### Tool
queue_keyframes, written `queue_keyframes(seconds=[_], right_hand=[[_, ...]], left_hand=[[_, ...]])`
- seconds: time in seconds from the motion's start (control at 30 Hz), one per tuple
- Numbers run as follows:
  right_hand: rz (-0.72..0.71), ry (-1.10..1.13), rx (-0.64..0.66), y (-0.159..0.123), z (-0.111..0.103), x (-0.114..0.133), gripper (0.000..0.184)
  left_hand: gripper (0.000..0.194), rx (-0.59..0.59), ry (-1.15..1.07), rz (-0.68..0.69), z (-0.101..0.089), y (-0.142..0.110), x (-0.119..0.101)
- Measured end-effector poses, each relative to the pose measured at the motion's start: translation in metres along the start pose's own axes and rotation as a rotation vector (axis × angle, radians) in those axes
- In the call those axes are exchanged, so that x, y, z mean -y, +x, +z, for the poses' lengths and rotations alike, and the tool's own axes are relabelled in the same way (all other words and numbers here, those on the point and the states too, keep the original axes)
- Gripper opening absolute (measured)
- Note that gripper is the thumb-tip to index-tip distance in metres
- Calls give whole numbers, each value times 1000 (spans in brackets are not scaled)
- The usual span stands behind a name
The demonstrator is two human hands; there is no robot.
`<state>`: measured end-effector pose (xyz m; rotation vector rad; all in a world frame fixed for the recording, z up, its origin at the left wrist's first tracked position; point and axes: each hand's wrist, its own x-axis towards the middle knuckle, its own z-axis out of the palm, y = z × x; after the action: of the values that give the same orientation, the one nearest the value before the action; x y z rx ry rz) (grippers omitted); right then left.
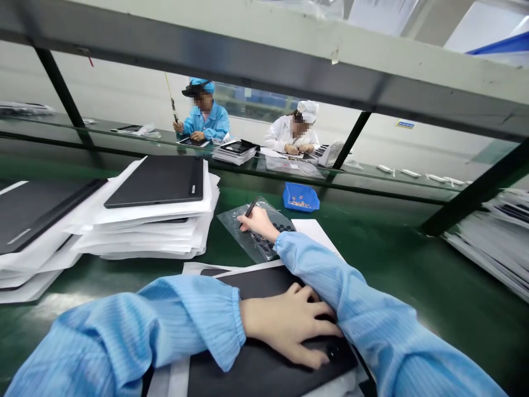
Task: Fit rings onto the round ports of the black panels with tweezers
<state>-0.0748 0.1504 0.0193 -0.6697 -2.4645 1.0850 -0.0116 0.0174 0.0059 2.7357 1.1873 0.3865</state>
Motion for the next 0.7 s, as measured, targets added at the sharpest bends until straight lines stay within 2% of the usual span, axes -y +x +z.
queue_keyframes(seconds=[0.13,0.27,0.4,0.47,0.53,0.6,0.7], right_hand=[[-17,-5,22,-5,-14,6,25],[-19,-14,10,-28,-58,10,23],[60,-78,27,-73,-105,-5,29],[125,-102,22,-97,-118,-20,29],[190,-114,9,-116,-122,-36,27],[248,-101,18,-128,-120,-51,27],[307,-42,75,-137,-110,-64,31]], left_hand=[[52,-13,-5,4,1,-1,0],[50,-31,-14,1,-1,-1,-1],[41,-14,11,-44,-4,-1,-3],[34,-51,40,-174,-5,-1,-2],[33,-101,74,-361,-5,-2,4],[35,-135,119,-532,-5,-4,13],[38,-135,181,-681,-5,-5,24]])
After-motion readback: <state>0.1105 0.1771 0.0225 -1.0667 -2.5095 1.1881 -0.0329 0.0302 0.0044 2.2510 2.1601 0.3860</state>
